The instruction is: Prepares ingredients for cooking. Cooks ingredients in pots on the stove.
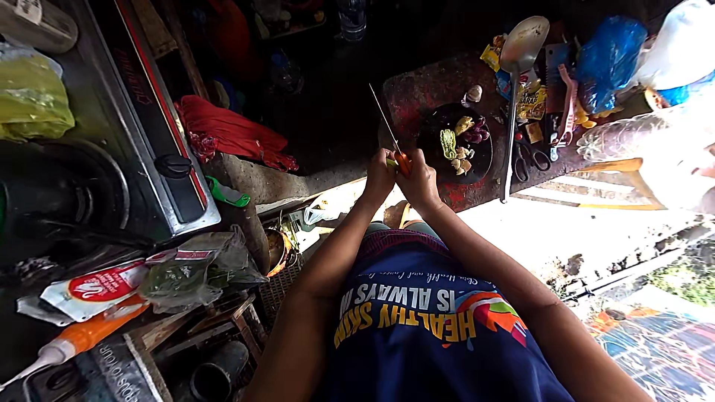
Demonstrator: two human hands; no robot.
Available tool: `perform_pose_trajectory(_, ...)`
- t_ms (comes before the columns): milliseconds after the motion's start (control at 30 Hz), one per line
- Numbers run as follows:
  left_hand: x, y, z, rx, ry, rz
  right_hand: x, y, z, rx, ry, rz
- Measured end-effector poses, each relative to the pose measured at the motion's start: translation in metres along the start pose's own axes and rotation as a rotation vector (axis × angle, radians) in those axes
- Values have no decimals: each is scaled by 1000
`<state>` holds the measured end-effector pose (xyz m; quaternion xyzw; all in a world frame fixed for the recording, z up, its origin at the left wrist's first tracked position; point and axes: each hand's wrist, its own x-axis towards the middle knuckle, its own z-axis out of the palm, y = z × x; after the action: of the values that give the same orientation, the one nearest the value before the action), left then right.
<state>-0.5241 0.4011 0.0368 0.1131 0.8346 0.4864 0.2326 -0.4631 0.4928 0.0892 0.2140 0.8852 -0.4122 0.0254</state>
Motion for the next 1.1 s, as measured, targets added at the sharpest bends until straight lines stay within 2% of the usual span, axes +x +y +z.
perform_pose_trajectory(233, -5, -2, 0, 51, -44, -137, 2, 10, -8, -10, 37, 120)
perform_pose_trajectory(433, -15, 4, 6, 108, -117, -151, -4, 25, -16, -12, 55, 176)
perform_pose_trajectory(500, -18, 1, 5, -12, -153, -211, -6, 28, -21, 0, 37, 212)
perform_pose_trajectory(567, -20, -7, 9, -254, -143, -288, -8, 31, -26, 26, 21, 242)
perform_pose_trajectory(667, -28, -9, 20, -640, -36, -394, -14, 36, -28, 58, 11, 239)
perform_pose_trajectory(800, -46, -11, 36, -975, 114, -547, -32, 43, -25, 19, 64, 191)
perform_pose_trajectory(900, -60, -36, 45, -1126, 168, -592, -51, 57, -10, 21, 74, 125)
perform_pose_trajectory(967, -72, -63, 47, -1200, 202, -648, -69, 69, 2, 24, -9, 89)
perform_pose_trajectory(1033, -82, -105, 49, -1221, 219, -689, -82, 79, 18, 40, -85, 89)
perform_pose_trajectory(1100, -88, -150, 52, -1221, 326, -773, -93, 95, 40, 79, -131, 98)
